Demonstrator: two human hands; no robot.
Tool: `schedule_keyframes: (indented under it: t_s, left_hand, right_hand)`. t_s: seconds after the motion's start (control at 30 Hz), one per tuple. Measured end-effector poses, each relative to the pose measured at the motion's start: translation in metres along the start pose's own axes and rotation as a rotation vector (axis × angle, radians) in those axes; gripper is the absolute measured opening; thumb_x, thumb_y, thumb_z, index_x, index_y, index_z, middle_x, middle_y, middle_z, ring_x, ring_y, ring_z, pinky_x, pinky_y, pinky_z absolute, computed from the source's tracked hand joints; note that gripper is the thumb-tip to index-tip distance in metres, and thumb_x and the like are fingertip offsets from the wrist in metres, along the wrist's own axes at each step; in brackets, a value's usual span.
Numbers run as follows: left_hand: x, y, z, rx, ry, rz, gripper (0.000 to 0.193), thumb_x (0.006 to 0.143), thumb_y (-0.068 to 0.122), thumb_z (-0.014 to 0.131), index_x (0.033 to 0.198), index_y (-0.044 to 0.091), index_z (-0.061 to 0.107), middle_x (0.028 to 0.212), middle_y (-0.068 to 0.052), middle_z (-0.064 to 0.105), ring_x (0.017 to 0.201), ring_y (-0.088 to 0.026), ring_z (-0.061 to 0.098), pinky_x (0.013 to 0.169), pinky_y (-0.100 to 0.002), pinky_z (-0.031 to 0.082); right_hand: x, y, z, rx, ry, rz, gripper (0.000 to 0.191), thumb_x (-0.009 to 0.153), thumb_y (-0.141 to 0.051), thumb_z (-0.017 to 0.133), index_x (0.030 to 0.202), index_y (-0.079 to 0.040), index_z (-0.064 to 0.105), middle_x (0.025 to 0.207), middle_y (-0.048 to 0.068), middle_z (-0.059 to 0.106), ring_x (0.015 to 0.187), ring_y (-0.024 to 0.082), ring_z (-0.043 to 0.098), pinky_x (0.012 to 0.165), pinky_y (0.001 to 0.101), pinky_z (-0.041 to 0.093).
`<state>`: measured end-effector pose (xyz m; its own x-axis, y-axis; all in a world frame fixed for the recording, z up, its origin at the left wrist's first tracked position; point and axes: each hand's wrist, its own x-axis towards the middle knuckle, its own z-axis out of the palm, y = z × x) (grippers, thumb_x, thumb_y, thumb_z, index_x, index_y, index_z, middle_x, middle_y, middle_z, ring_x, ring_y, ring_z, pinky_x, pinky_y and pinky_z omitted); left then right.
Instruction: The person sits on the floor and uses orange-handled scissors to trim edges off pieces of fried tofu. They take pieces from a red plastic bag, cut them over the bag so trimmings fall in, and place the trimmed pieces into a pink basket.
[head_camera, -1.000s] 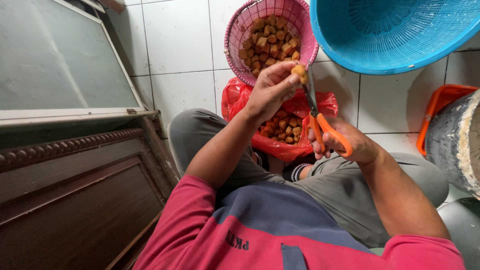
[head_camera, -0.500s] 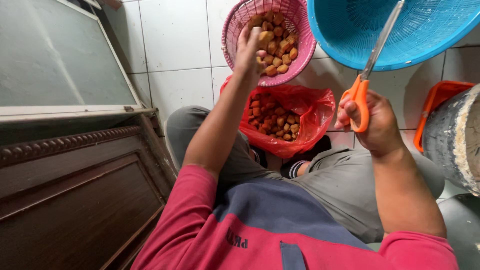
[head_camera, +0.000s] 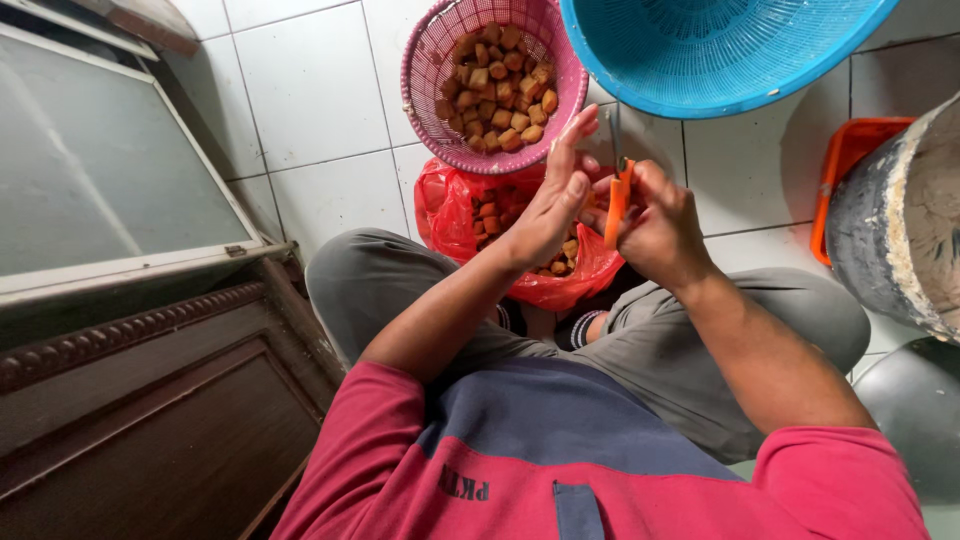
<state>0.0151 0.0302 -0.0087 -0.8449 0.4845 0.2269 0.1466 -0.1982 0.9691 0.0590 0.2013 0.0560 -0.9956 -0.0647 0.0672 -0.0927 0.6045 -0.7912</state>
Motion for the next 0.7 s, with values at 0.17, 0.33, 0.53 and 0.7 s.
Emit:
schedule_keyframes:
  t_s: [0.17,0.33,0.53,0.7]
  left_hand:
    - [0.000,-0.001,0.000,-0.410,0.003,-0.169,0.070,0.112,0.033,0.052,0.167,0.006,0.020,0.157,-0.014,0.036,0.125,-0.017,0.048,0.117,-0.035,0.044]
    - [0.005,-0.024,-0.006,-0.654,-0.053,-0.363,0.035,0.110,0.009,0.063,0.140,-0.009,0.059,0.125,-0.013,0.069,0.110,-0.018,0.067,0.098,-0.034,0.057]
    - [0.005,-0.039,-0.002,-0.848,0.173,-0.326,0.028,0.111,0.011,0.062,0.133,-0.006,0.062,0.115,-0.008,0.070,0.102,-0.015,0.068,0.092,-0.031,0.058]
    - [0.019,-0.037,-0.052,-1.126,0.354,-0.250,0.029,0.108,0.010,0.058,0.137,0.004,0.057,0.116,-0.009,0.068,0.100,-0.019,0.069,0.083,-0.030,0.058]
  right_hand:
    - [0.001,-0.002,-0.003,0.347,0.002,0.026,0.023,0.095,-0.007,0.079,0.106,0.000,0.060,0.096,0.007,0.073,0.086,0.011,0.071,0.076,0.0259,0.059]
    - [0.006,0.001,-0.009,0.386,0.053,0.103,0.020,0.097,-0.006,0.075,0.106,0.000,0.059,0.095,0.008,0.072,0.081,0.008,0.067,0.071,0.0242,0.057]
    - [0.004,0.007,-0.004,0.461,0.020,0.095,0.029,0.098,-0.011,0.079,0.116,0.000,0.059,0.102,0.005,0.068,0.088,0.009,0.066,0.075,0.0243,0.055]
    - [-0.008,0.018,-0.011,0.894,-0.577,0.297,0.063,0.090,-0.052,0.072,0.125,-0.001,0.059,0.093,0.003,0.069,0.081,0.011,0.066,0.064,0.0226,0.052]
